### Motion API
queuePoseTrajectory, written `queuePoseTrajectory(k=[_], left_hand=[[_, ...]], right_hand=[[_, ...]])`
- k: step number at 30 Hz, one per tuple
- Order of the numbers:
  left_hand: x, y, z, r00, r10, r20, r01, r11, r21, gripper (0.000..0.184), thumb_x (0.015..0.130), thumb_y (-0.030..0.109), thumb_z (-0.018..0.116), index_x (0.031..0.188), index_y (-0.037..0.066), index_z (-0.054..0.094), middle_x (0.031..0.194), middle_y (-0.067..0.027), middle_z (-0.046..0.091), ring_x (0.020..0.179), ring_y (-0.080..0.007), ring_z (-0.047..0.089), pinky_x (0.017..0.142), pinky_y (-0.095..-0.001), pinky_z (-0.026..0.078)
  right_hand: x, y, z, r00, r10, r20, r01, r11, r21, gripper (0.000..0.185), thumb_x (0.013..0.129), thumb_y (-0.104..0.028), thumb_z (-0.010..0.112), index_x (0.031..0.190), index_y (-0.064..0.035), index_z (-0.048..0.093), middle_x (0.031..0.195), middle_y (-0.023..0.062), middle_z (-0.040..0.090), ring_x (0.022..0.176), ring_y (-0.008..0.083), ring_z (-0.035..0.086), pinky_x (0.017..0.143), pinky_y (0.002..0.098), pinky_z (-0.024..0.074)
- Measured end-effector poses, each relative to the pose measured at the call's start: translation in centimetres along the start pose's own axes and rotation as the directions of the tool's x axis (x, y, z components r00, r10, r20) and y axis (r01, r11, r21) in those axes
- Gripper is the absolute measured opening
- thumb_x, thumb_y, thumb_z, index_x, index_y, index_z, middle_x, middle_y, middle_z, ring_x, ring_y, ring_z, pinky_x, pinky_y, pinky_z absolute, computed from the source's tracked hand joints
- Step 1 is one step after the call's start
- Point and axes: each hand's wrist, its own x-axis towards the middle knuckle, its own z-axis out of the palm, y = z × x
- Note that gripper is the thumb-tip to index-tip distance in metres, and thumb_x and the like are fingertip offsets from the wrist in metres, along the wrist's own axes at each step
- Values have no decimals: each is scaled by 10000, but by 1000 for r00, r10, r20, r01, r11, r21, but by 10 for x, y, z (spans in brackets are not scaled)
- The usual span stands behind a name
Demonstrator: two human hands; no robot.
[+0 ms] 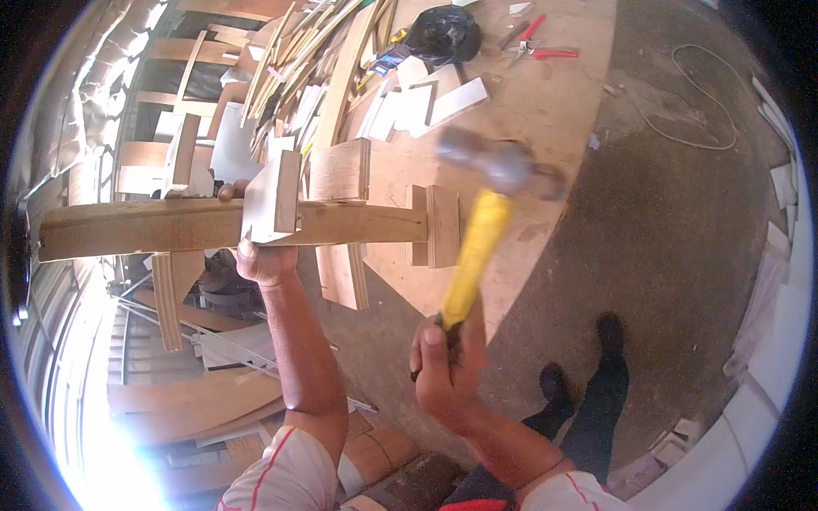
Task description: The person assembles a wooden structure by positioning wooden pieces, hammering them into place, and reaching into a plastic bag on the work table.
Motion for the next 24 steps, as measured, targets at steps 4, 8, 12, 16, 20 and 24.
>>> queuePoseTrajectory(k=[4,8,12,16,20,24], left_hand=[[-1,-1,-4,999,-8,-36,9,1000,16,845,641,219,851,1367,86,441,1270,-127,521,1244,-299,549,1125,-465,445],[-3,3,-4,999,-17,-44,17,1000,2,843,638,228,856,1364,105,444,1267,-118,522,1232,-294,553,1123,-464,442],[-5,3,-2,1000,-20,-18,20,1000,-2,855,633,229,864,1370,109,446,1273,-117,519,1242,-288,544,1123,-465,438],[-4,1,-7,1000,-5,-30,5,1000,9,854,629,229,861,1369,106,451,1286,-113,510,1263,-286,530,1134,-469,429],[-8,3,-16,994,-1,-108,2,1000,12,838,637,238,853,1365,113,456,1305,-105,501,1291,-289,515,1154,-479,414],[-13,8,-7,999,-29,25,30,998,-57,825,647,198,863,1363,142,456,1307,-79,502,1293,-285,516,1162,-481,406]], right_hand=[[-1,14,15,943,162,289,20,842,-539,539,1060,-125,534,1565,-40,365,861,22,538,595,93,468,565,266,447],[-7,26,7,953,185,241,-58,890,-453,553,1059,-115,541,1574,-48,351,852,19,531,597,95,473,570,268,457],[0,9,5,998,65,19,-61,982,-177,573,1075,-162,528,1596,-70,309,813,19,514,596,82,501,520,259,467],[-7,2,18,994,103,41,-96,986,-138,596,1069,-177,542,1600,-53,301,797,71,545,603,116,543,534,294,461],[-16,30,15,936,215,280,-74,895,-441,640,1040,-169,585,1603,-63,301,820,185,579,641,225,626,585,398,477],[-10,21,7,958,210,195,-121,914,-387,619,1047,-161,565,1590,-16,305,829,133,599,603,201,576,560,354,453]])
